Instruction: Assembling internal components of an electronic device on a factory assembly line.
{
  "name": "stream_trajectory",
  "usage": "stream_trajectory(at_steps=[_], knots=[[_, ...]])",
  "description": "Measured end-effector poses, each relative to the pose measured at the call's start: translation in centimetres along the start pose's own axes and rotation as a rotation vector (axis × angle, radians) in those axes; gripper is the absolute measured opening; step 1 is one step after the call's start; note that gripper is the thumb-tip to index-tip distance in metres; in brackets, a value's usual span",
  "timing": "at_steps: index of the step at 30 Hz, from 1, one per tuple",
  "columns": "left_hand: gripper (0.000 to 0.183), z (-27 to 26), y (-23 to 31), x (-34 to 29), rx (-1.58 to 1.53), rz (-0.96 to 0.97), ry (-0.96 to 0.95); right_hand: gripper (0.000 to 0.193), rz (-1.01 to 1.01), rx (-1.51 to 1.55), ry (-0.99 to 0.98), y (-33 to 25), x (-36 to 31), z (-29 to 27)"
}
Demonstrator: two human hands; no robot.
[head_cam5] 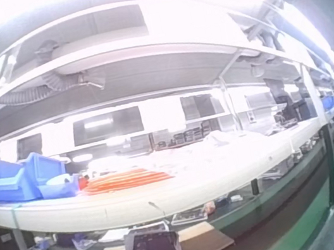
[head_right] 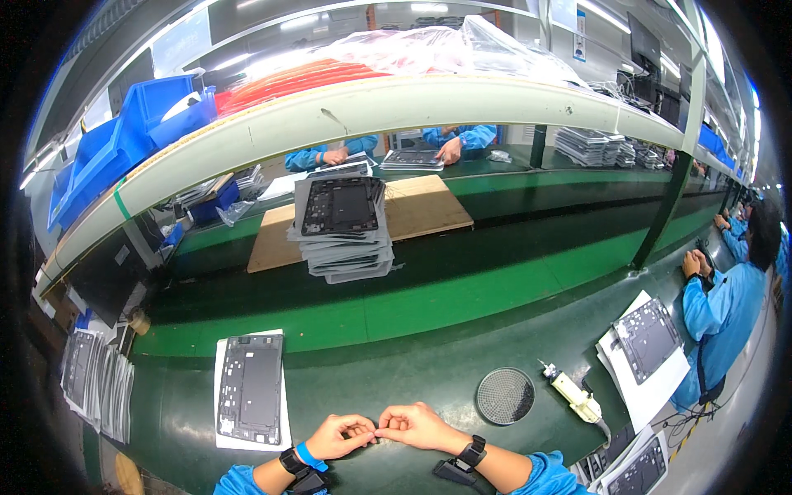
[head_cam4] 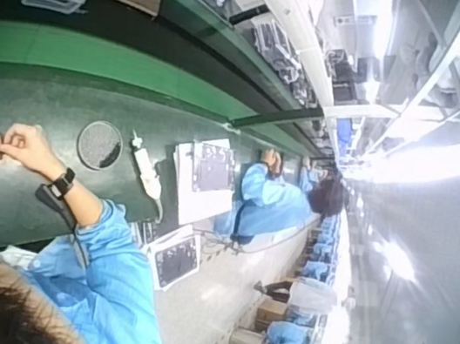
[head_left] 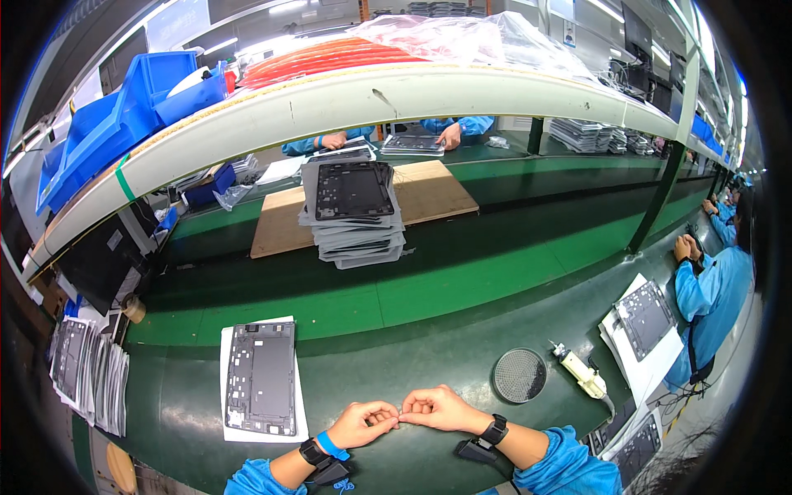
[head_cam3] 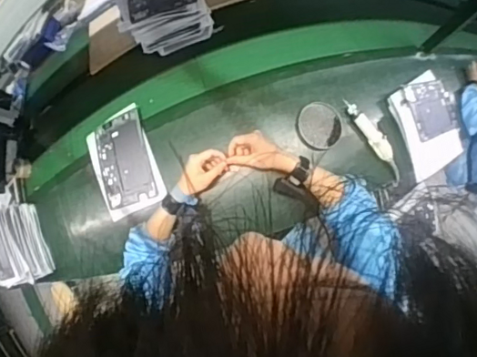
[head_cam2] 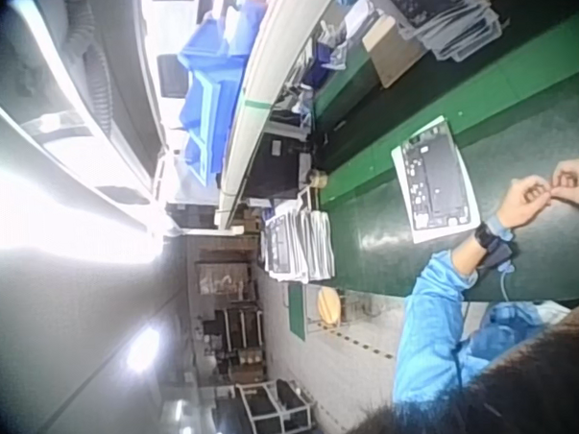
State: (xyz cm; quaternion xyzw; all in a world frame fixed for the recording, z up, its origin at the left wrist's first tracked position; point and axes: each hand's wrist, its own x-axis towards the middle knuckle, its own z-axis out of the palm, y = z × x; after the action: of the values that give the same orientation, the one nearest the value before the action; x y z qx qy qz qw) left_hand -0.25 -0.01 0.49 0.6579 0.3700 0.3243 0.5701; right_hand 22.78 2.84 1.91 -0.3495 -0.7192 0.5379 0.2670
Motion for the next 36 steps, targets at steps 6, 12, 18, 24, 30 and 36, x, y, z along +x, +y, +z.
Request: stream_trajectory(at_steps=[6,12,18,24,30,36], knots=[[0.015,-0.02,-0.37,-0.03,0.048,0.018,-0.007,0.015,-0.006,-0.016,0.000,-0.05,-0.06,-0.04],[0.016,-0.01,-0.41,0.02,0.031,-0.001,-0.001,0.015,-0.021,-0.002,0.015,0.32,-0.03,0.09],[0.016,0.10,-0.11,0.00,0.025,0.005,0.012,0.014,-0.022,-0.026,0.008,0.20,-0.04,-0.04],[0.016,0.09,-0.29,0.00,0.042,0.003,0.011,0.013,-0.006,-0.033,0.002,0.36,-0.07,-0.05],[0.016,0.18,-0.20,0.03,0.027,0.011,0.022,0.013,-0.010,-0.026,0.009,0.54,-0.05,0.02],[0.016,0.19,-0.05,0.09,0.017,0.010,0.025,0.014,-0.013,-0.019,0.013,0.32,0.03,0.02]])
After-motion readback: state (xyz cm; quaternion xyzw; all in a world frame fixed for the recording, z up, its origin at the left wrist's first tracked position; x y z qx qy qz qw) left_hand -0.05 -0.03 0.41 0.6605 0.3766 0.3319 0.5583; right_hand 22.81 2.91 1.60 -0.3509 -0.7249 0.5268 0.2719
